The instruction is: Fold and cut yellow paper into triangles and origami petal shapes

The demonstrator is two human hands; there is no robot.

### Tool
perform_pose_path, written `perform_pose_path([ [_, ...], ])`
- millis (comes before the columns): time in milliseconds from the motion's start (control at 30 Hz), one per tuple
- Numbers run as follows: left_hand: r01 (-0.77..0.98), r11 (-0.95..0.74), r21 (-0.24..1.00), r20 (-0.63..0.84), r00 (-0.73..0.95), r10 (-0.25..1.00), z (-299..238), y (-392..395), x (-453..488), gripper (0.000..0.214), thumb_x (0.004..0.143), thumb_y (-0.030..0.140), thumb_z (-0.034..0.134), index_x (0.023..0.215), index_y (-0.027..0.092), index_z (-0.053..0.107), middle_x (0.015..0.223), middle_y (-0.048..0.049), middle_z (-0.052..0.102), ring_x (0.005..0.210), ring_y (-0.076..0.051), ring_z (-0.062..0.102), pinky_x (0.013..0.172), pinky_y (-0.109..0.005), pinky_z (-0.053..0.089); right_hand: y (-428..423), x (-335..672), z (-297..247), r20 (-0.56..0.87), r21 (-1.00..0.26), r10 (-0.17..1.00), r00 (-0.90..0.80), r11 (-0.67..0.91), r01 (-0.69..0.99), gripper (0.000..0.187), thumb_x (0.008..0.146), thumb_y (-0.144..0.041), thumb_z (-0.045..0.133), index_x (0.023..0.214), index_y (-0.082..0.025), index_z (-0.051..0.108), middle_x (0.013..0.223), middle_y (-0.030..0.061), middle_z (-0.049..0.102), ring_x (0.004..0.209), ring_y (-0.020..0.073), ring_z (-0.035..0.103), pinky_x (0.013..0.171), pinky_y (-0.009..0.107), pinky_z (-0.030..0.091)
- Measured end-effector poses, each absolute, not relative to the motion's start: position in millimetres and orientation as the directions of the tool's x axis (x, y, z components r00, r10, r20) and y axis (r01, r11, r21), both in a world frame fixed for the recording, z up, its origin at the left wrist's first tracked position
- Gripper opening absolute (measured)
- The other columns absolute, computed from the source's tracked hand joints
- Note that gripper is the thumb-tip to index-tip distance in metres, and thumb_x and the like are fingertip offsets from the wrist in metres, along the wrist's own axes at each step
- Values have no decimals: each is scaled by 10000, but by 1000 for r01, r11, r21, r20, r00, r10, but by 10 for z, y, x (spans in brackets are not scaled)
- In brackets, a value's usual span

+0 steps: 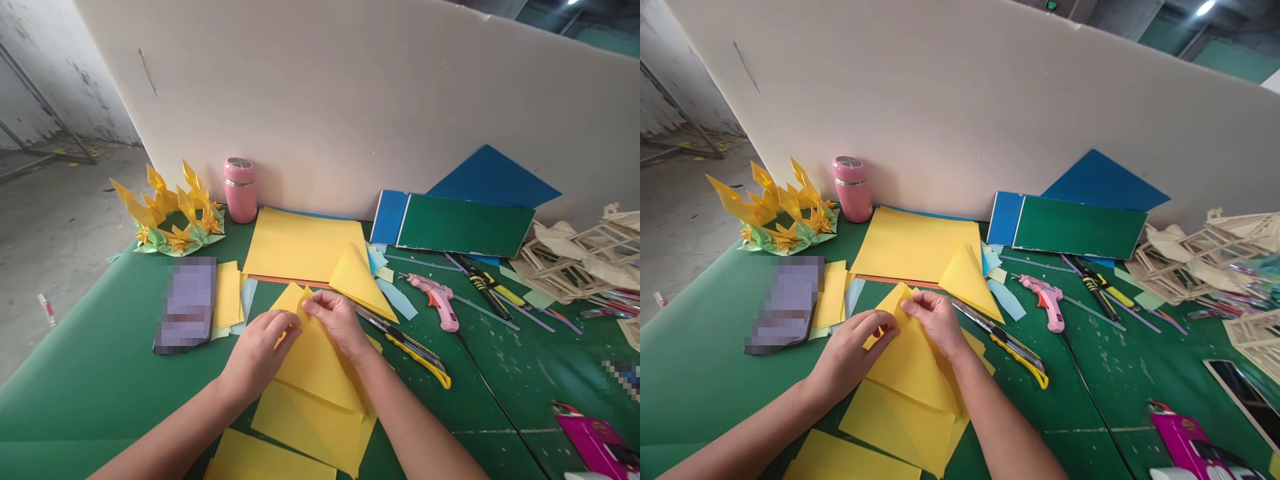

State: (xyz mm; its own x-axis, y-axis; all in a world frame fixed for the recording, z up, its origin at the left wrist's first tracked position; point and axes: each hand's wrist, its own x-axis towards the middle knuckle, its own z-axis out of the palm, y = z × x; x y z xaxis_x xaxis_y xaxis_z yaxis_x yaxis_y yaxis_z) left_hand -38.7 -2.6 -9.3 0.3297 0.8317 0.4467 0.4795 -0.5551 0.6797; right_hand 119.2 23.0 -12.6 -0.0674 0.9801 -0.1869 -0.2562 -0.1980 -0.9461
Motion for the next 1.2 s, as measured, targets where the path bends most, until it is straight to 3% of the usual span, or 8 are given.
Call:
perform_pose_path([
  [67, 431, -447, 784, 371, 252, 894, -102, -36, -359, 21, 834, 241, 524, 827, 221, 525, 755, 3, 629, 629, -131, 597, 611, -259, 516, 220, 1183, -131, -185, -947, 981, -57, -194, -257, 344, 509, -462, 817, 594, -190, 623, 590, -38, 620, 549, 110, 513, 586, 249, 425],
  [167, 246, -187, 951, 159, 130, 979, -131, -32, -311, 173, 778, 312, 582, 889, 214, 493, 738, 6, 617, 633, -135, 619, 573, -247, 527, 209, 1172, -135, -179, -951, 983, -42, -184, -250, 340, 517, -464, 808, 592, -193, 617, 590, -33, 621, 534, 113, 509, 555, 247, 416],
  [300, 113, -31, 993, 17, 125, 992, -153, -4, -294, 284, 738, 380, 620, 928, 201, 508, 657, 18, 611, 617, -141, 620, 563, -246, 518, 210, 1159, -138, -160, -958, 987, -6, -157, -240, 346, 513, -474, 799, 586, -196, 607, 572, -35, 607, 530, 118, 507, 552, 250, 415],
  [1033, 108, -26, 994, 19, 63, 998, -159, 22, -307, 308, 662, 432, 700, 698, 207, 492, 596, 37, 602, 561, -121, 597, 549, -229, 503, 217, 1151, -183, -130, -973, 990, 59, -116, -201, 336, 537, -479, 787, 581, -191, 620, 561, -22, 616, 515, 118, 504, 546, 254, 416],
  [1200, 173, -117, 978, 106, 75, 992, -177, 19, -319, 189, 711, 366, 651, 721, 205, 550, 625, 22, 632, 561, -127, 611, 536, -220, 507, 223, 1151, -189, -118, -977, 991, 67, -104, -187, 341, 540, -481, 782, 585, -188, 614, 550, -25, 604, 517, 116, 500, 541, 251, 411],
])
